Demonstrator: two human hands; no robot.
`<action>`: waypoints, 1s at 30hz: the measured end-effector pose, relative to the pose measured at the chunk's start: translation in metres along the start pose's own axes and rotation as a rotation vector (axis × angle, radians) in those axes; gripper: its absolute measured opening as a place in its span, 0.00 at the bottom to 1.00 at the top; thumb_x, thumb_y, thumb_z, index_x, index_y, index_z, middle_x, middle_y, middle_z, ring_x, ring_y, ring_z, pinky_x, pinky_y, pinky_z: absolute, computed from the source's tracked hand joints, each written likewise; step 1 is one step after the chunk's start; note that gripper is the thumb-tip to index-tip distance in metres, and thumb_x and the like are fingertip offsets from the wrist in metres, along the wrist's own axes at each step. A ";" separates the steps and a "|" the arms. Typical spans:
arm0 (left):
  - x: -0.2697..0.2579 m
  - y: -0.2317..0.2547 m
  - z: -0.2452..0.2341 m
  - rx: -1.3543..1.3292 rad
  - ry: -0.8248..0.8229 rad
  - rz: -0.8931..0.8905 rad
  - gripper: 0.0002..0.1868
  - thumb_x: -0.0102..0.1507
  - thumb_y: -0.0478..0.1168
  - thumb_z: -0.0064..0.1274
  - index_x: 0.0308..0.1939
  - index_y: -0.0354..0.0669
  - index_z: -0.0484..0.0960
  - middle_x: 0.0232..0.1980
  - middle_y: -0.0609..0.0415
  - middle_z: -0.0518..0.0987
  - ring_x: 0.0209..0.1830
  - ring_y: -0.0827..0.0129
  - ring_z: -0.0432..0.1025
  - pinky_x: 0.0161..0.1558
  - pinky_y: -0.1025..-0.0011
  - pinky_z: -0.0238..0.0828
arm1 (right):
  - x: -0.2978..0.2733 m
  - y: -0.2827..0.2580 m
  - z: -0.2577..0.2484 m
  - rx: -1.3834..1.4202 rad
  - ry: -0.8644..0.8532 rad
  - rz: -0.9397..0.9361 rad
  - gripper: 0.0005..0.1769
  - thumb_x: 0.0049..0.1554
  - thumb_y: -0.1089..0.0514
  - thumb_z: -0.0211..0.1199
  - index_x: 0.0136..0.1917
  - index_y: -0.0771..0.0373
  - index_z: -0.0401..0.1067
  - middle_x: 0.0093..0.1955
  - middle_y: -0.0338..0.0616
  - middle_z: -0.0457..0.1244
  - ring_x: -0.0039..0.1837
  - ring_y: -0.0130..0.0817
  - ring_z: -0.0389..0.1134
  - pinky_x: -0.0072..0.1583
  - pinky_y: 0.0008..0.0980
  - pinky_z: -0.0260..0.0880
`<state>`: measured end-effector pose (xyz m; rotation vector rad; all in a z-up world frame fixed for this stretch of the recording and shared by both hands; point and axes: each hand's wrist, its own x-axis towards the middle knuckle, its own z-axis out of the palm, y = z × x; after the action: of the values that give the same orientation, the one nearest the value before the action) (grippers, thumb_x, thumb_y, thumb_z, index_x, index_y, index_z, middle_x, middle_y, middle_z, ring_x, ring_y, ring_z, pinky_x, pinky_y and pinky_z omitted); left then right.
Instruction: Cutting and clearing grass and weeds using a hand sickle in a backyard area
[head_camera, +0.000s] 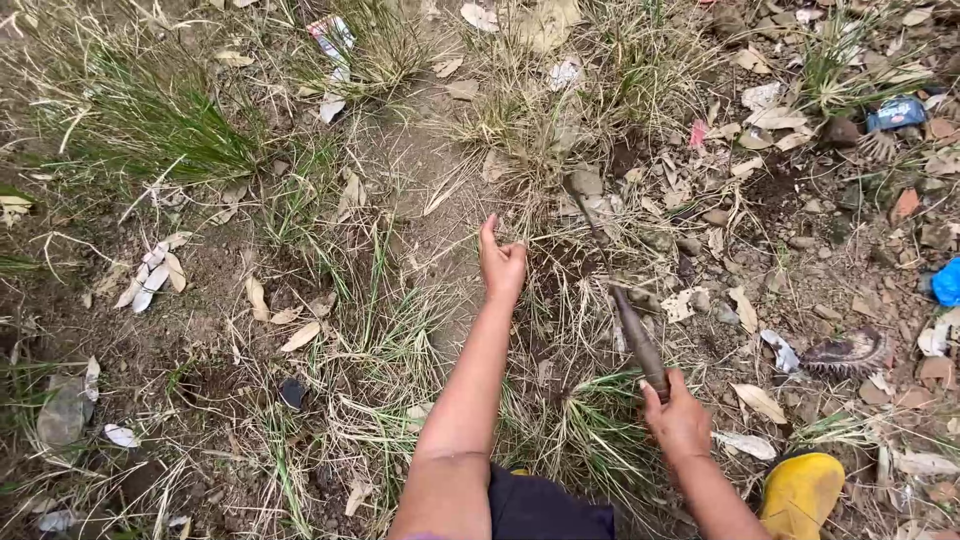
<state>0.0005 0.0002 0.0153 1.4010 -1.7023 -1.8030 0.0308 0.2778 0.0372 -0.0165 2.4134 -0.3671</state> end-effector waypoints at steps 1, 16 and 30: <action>0.001 -0.002 0.001 -0.001 0.000 -0.002 0.35 0.52 0.26 0.45 0.60 0.55 0.53 0.55 0.49 0.63 0.30 0.74 0.65 0.26 0.84 0.65 | 0.004 0.010 0.002 -0.003 0.000 0.001 0.10 0.55 0.50 0.44 0.48 0.54 0.56 0.33 0.42 0.63 0.27 0.33 0.62 0.32 0.32 0.70; -0.003 -0.005 0.013 -0.045 -0.011 0.096 0.35 0.49 0.23 0.41 0.59 0.52 0.55 0.63 0.50 0.52 0.20 0.79 0.60 0.17 0.86 0.56 | 0.016 0.035 0.037 0.935 0.019 -0.005 0.14 0.55 0.49 0.49 0.43 0.62 0.58 0.23 0.39 0.53 0.20 0.26 0.51 0.21 0.23 0.55; 0.020 -0.087 0.009 0.236 -0.445 -0.139 0.16 0.59 0.34 0.40 0.51 0.31 0.64 0.42 0.41 0.71 0.18 0.75 0.64 0.23 0.83 0.61 | 0.024 -0.011 0.054 1.260 0.181 -0.132 0.21 0.58 0.40 0.37 0.35 0.57 0.51 0.17 0.35 0.44 0.17 0.24 0.45 0.20 0.20 0.48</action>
<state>0.0180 0.0135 -0.0719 1.3003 -2.1428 -2.1763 0.0459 0.2503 -0.0141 0.4246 1.9385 -1.9120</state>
